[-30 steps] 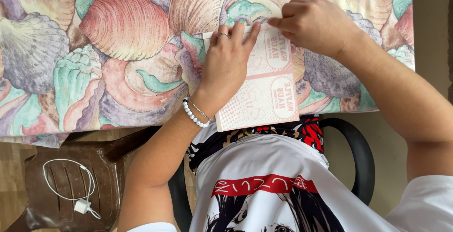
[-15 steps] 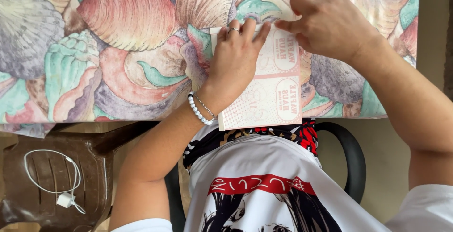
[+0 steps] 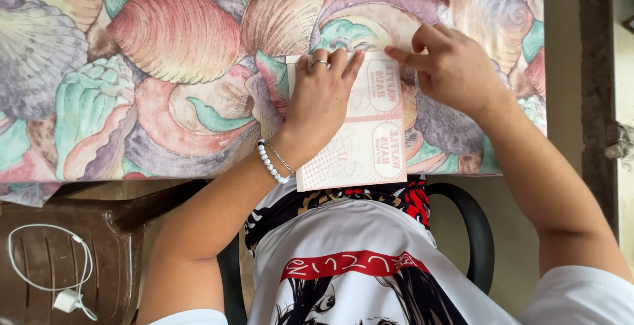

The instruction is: The person folds multiple orange and white paper sheets labeled 'Waffle Haus' on a table. They fold each sheet in half, then fold the sides inward to create a compact rectangular packet, and place the finished packet on a growing stack.

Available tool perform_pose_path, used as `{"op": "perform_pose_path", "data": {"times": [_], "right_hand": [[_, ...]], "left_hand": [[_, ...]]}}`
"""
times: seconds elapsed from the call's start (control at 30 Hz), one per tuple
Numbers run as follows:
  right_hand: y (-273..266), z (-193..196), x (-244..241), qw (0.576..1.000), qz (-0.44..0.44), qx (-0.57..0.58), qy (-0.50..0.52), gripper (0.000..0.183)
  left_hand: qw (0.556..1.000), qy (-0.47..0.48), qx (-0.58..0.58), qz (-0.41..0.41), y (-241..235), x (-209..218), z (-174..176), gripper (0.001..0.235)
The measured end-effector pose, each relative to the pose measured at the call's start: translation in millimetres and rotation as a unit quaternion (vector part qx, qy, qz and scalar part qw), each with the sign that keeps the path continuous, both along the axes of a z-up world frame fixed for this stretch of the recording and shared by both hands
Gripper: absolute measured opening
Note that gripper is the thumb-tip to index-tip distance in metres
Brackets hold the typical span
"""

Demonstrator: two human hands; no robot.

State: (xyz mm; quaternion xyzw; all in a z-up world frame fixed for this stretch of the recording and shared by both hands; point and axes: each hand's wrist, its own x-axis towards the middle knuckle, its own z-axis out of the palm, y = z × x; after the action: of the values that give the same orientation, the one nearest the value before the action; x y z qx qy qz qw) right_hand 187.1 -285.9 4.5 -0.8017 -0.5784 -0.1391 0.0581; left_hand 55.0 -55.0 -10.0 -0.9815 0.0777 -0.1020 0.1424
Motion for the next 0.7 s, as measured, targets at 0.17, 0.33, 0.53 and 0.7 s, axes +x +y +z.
{"op": "perform_pose_path", "data": {"times": [0.17, 0.33, 0.53, 0.7], "right_hand": [[11, -12, -9, 0.999, -0.021, -0.023, -0.034, 0.052], [-1, -16, -5, 0.997, -0.05, 0.014, 0.061, 0.051], [-14, -9, -3, 0.989, -0.075, 0.05, 0.115, 0.048], [-7, 34, -29, 0.86, -0.148, 0.147, 0.466, 0.054]], "left_hand": [[1.0, 0.003, 0.009, -0.003, 1, -1, 1, 0.06], [1.0, 0.003, 0.016, -0.005, 1, 1, 6, 0.06], [0.997, -0.025, -0.068, -0.031, 8, 16, 10, 0.045], [0.966, 0.112, -0.233, 0.015, 21, 59, -6, 0.049]]}}
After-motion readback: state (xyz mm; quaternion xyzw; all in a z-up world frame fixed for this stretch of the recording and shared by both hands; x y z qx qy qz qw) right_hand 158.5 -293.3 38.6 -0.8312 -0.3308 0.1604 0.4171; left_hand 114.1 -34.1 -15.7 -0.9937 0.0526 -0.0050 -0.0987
